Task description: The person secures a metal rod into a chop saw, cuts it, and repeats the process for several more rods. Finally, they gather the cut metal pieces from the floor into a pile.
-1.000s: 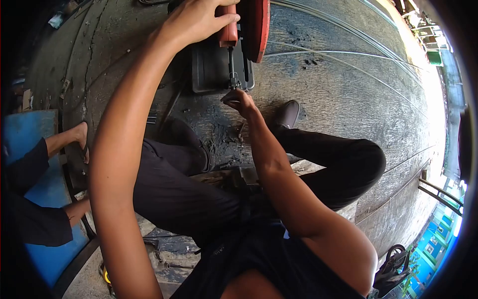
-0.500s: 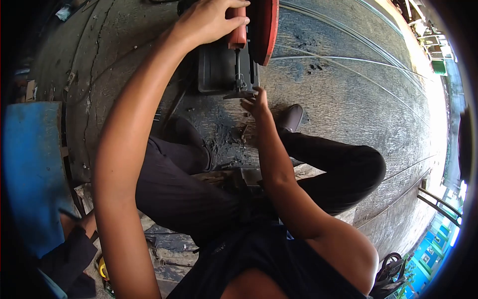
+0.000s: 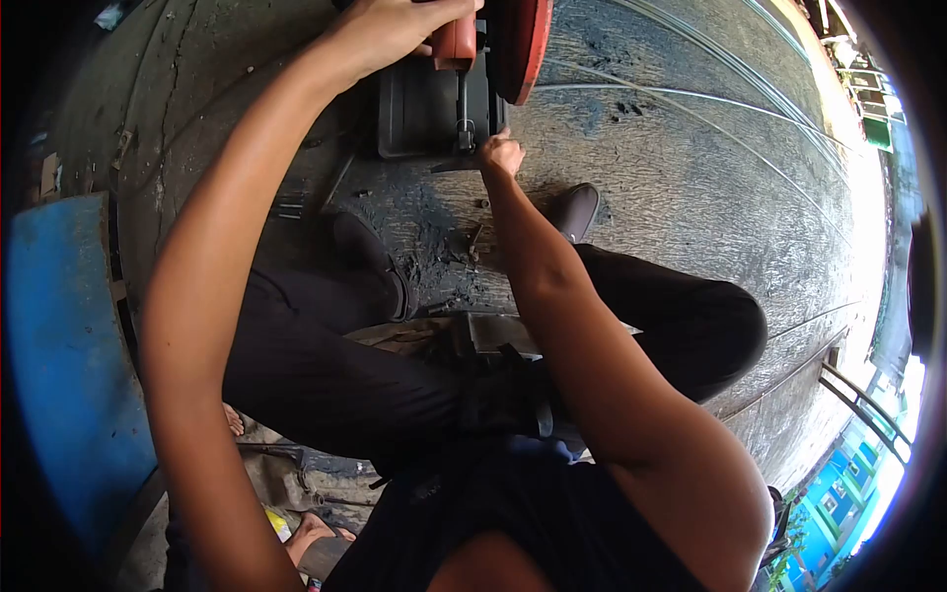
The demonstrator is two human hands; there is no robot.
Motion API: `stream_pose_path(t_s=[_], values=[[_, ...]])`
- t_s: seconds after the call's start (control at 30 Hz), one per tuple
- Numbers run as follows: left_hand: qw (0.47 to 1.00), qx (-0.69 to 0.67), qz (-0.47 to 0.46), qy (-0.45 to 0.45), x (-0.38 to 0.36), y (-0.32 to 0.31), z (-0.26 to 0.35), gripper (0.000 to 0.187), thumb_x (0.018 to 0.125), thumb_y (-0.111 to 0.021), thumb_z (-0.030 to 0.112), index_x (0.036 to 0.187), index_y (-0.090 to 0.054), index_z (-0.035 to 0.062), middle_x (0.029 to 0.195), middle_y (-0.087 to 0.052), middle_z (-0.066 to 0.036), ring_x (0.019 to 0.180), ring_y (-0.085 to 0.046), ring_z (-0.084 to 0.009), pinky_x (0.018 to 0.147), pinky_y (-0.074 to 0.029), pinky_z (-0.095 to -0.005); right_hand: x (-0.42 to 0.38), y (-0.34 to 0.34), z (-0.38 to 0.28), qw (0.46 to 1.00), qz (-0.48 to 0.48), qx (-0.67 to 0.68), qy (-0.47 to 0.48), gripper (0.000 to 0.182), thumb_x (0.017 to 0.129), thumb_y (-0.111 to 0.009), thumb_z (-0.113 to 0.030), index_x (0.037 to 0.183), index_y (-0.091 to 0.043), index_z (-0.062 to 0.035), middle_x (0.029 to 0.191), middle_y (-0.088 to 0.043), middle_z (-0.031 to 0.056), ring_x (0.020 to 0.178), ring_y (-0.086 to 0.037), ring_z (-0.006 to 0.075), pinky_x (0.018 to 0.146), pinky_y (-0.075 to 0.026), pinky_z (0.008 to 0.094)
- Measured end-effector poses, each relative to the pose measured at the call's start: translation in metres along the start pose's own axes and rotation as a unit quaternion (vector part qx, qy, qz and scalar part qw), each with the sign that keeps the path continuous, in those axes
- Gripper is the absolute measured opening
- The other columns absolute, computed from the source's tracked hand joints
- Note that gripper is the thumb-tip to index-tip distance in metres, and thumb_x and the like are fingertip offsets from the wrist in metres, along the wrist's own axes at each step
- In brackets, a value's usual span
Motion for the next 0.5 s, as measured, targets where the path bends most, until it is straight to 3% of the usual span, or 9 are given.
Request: stream_pose_path(t_s=[0.03,0.1,0.13,0.17,0.2,0.33,0.5], values=[[0.999,-0.002,-0.003,0.04,-0.001,-0.004,0.003,0.111,0.084,-0.07,0.059,0.153,-0.017,-0.0102,0.153,-0.03,-0.035,0.141,-0.038,-0.0401,0.113,-0.036,-0.0431,-0.003,0.0,0.001,1.0,0.007,0.012,0.003,0.059,0.103,-0.039,-0.042,0.117,-0.062,0.0096,0.127,-0.052,0.0309,0.115,-0.058,0.0472,0.099,-0.047,0.0522],[0.982,0.115,0.15,-0.017,-0.021,-0.016,0.029,0.091,0.088,-0.07,0.05,0.143,-0.033,-0.0122,0.135,-0.051,-0.034,0.124,-0.057,-0.0377,0.101,-0.048,-0.0415,0.004,-0.008,0.006,0.999,0.024,0.03,0.005,0.057,0.104,-0.038,-0.041,0.116,-0.063,0.0091,0.126,-0.052,0.0314,0.114,-0.058,0.0475,0.099,-0.047,0.0521],[0.998,-0.039,0.02,0.04,-0.015,-0.005,0.036,0.073,0.09,-0.068,0.043,0.132,-0.039,-0.0095,0.119,-0.058,-0.029,0.107,-0.063,-0.0333,0.09,-0.053,-0.0392,0.006,-0.011,0.01,0.998,0.045,0.051,0.003,0.056,0.104,-0.037,-0.04,0.115,-0.063,0.0085,0.125,-0.052,0.0318,0.113,-0.058,0.0477,0.098,-0.047,0.0521],[0.971,-0.191,-0.108,0.094,-0.011,-0.001,0.04,0.056,0.092,-0.066,0.037,0.12,-0.046,-0.0068,0.103,-0.065,-0.024,0.091,-0.069,-0.0289,0.079,-0.057,-0.0369,0.005,-0.012,0.009,0.998,0.042,0.051,0.002,0.056,0.104,-0.037,-0.04,0.115,-0.063,0.0085,0.125,-0.052,0.0318,0.113,-0.058,0.0477,0.098,-0.047,0.0521],[0.978,-0.178,-0.064,0.092,-0.01,-0.007,0.044,0.032,0.093,-0.061,0.025,0.103,-0.042,0.0003,0.079,-0.062,-0.012,0.068,-0.065,-0.019,0.06,-0.056,-0.0335,0.006,-0.013,0.008,0.997,0.052,0.059,-0.003,0.055,0.104,-0.037,-0.039,0.116,-0.063,0.0082,0.125,-0.052,0.0316,0.112,-0.057,0.0474,0.098,-0.047,0.0518],[0.948,-0.295,-0.011,0.12,-0.002,-0.027,0.041,0.034,0.091,-0.06,0.016,0.107,-0.036,-0.0035,0.086,-0.059,-0.015,0.074,-0.065,-0.0205,0.057,-0.057,-0.0347,0.003,-0.011,0.01,0.995,0.056,0.086,-0.019,0.055,0.105,-0.036,-0.04,0.119,-0.061,0.0071,0.125,-0.05,0.031,0.111,-0.057,0.0467,0.098,-0.046,0.0508],[0.932,-0.333,0.043,0.137,-0.001,-0.039,0.042,0.034,0.089,-0.06,0.013,0.105,-0.035,-0.003,0.086,-0.058,-0.015,0.069,-0.062,-0.0196,0.055,-0.055,-0.0339,0.001,-0.01,0.008,0.995,0.048,0.091,-0.014,0.057,0.106,-0.033,-0.043,0.124,-0.059,0.0046,0.125,-0.048,0.0312,0.11,-0.057,0.0471,0.099,-0.046,0.0503]])
Point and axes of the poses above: each hand's wrist, its own x-axis towards the middle knuckle, its own y-axis out of the back of the hand, z = x × y, the point moved 1 cm from there along x, towards the middle knuckle
